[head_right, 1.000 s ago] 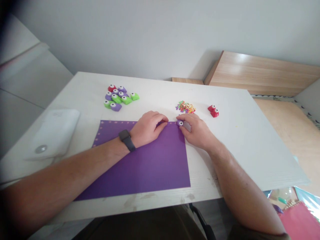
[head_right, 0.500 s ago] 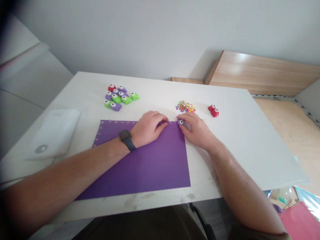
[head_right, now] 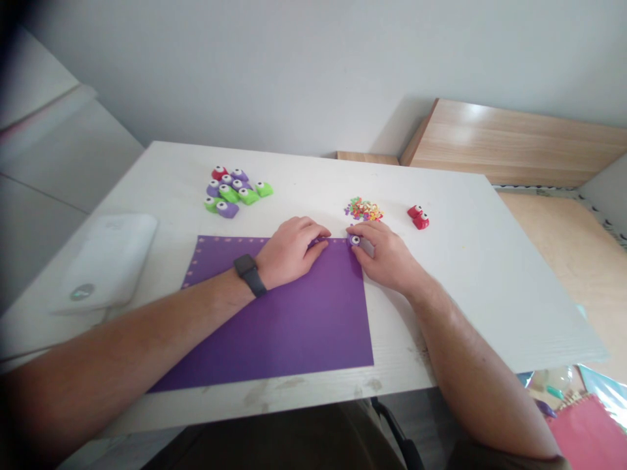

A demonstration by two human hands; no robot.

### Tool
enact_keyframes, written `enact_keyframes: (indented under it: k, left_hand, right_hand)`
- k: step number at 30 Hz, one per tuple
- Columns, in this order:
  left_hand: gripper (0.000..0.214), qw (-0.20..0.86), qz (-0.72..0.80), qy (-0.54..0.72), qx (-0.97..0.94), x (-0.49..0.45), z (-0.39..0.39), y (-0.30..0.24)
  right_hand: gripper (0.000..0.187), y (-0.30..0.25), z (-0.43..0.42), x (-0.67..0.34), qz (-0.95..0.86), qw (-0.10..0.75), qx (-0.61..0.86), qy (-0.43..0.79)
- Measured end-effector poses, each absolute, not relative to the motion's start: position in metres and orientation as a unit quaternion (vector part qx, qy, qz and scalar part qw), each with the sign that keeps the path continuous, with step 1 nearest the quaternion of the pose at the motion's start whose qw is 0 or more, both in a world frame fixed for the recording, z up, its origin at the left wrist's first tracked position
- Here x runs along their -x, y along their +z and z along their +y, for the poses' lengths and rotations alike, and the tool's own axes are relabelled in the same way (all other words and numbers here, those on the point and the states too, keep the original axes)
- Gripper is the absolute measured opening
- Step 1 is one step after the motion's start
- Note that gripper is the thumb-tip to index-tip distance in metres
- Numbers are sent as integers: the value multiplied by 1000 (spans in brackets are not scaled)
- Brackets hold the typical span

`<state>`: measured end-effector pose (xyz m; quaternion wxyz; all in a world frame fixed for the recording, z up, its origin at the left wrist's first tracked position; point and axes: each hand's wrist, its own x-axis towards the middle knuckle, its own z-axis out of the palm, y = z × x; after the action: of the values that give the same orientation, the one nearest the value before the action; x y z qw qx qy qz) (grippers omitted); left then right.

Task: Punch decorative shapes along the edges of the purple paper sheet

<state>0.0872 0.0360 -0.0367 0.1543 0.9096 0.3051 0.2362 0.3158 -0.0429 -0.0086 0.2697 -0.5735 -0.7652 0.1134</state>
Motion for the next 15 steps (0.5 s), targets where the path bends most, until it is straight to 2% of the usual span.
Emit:
enact_keyframes:
  k: [15]
  left_hand:
    - [22, 145, 306, 226, -913, -88, 34, -36]
  right_hand:
    - [34, -12, -42, -315, -771, 274, 566, 101]
